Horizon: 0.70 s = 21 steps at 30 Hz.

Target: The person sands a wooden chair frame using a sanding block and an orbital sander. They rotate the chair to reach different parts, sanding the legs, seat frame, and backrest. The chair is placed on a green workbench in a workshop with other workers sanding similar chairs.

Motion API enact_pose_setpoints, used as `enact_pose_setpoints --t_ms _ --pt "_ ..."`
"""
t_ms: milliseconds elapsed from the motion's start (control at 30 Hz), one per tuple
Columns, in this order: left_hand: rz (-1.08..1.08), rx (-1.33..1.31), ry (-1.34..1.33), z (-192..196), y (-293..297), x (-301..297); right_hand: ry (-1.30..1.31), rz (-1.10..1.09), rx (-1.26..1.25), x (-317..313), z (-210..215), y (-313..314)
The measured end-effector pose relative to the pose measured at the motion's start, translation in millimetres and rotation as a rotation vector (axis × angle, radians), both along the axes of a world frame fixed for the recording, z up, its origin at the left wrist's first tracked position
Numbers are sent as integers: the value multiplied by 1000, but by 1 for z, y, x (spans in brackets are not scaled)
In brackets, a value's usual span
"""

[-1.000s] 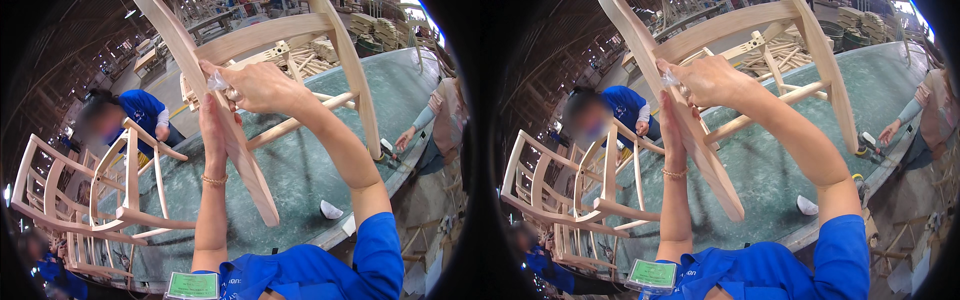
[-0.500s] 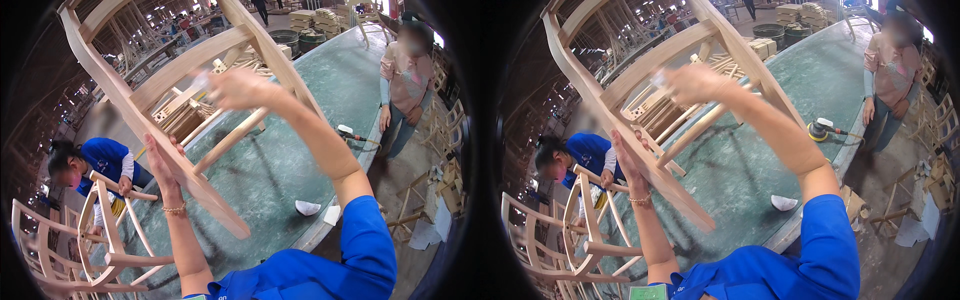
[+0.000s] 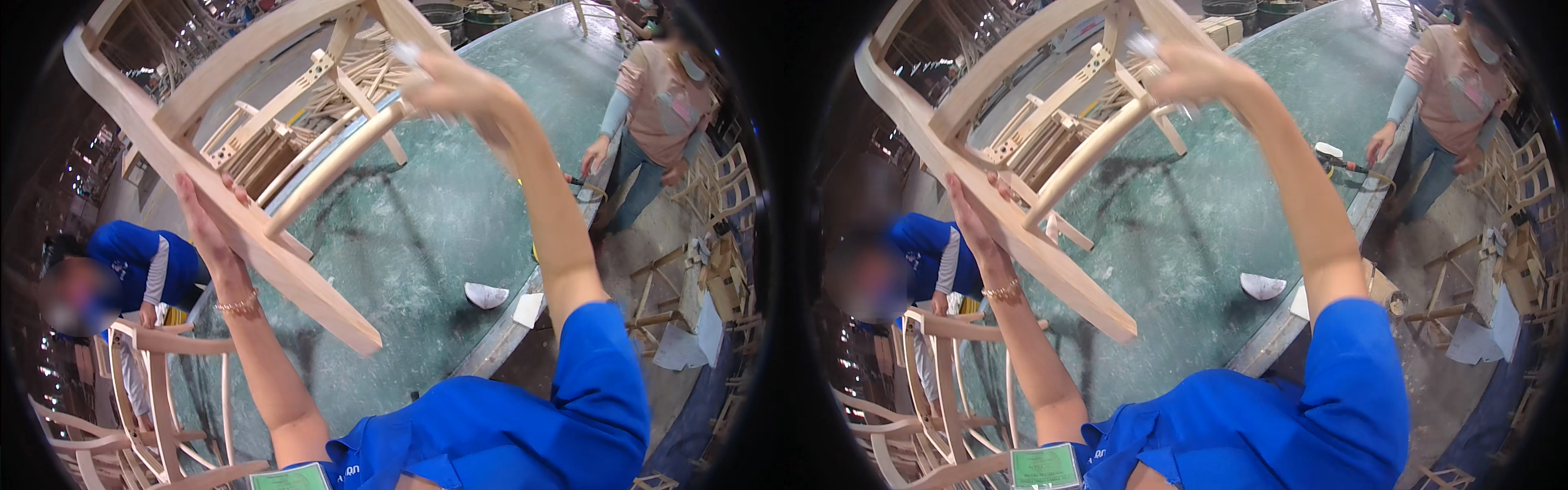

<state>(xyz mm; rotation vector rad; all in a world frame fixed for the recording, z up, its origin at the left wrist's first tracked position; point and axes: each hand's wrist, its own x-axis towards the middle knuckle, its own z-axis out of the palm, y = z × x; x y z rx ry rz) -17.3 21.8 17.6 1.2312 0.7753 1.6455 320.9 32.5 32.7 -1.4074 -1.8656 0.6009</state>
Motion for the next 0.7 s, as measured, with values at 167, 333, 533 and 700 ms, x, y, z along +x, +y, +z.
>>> enact_pose_setpoints --t_ms 167,333,533,700 --pt "-40 27 51 5 31 -11 401 437 -729 -20 -167 -127" --pt "-17 0 49 15 39 -8 64 317 -822 -69 -348 -218" --pt "33 -6 42 5 18 -3 770 309 -629 -125 -250 -175" --pt "-68 -3 30 -18 -13 9 975 502 -752 -183 -165 -158"
